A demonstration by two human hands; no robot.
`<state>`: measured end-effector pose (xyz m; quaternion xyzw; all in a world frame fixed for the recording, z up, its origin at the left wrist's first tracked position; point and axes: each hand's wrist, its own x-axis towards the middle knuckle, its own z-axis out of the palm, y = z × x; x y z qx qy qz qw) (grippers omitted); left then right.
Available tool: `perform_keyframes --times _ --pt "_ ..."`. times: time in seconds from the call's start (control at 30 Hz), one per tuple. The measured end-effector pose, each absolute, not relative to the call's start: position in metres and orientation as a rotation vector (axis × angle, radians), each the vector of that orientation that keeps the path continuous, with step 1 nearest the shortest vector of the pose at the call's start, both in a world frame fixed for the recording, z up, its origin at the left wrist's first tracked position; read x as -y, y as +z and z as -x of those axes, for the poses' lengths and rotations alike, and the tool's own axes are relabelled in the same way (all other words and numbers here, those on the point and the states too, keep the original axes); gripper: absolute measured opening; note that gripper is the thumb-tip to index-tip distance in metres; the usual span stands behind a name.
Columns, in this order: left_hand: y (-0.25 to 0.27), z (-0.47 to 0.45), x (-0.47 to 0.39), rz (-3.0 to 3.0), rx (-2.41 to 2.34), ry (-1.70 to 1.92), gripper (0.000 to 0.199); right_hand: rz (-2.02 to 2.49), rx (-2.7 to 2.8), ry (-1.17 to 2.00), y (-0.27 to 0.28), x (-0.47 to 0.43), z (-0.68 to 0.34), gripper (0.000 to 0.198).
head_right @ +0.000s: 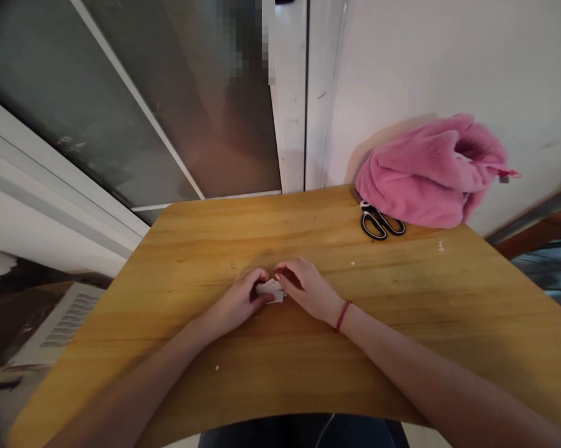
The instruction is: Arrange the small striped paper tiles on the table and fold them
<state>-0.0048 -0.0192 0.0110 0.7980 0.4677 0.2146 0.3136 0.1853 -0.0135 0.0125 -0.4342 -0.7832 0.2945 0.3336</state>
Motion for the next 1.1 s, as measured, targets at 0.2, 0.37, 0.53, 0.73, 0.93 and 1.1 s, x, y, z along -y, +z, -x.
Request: perform_keyframes --times 0.2,0.37,0.53,0.73,0.93,1.1 --pt "0.008 0.007 0.02 -2.049 -1.147 0.639 0.013 0.953 2.168 0.856 0.014 0.018 -0.186 0.028" --pt "0.007 0.006 0.022 -2.076 -1.193 0.68 0.009 0.948 2.161 0.675 0.008 0.018 -0.183 0.025" --pt "0.01 0.005 0.02 -2.264 -1.185 0.784 0.01 0.947 2.145 0.517 0.003 0.018 -0.182 0.025" --pt "0.012 0.009 0.014 -2.388 -1.205 0.6 0.019 0.981 2.204 0.502 0.0 0.014 -0.181 0.034" --pt "0.014 0.011 0.013 -2.422 -1.233 0.487 0.02 0.981 2.217 0.53 0.001 0.013 -0.182 0.032" --pt "0.016 0.012 0.015 -2.391 -1.216 0.507 0.023 0.996 2.188 0.53 0.003 0.015 -0.182 0.03"
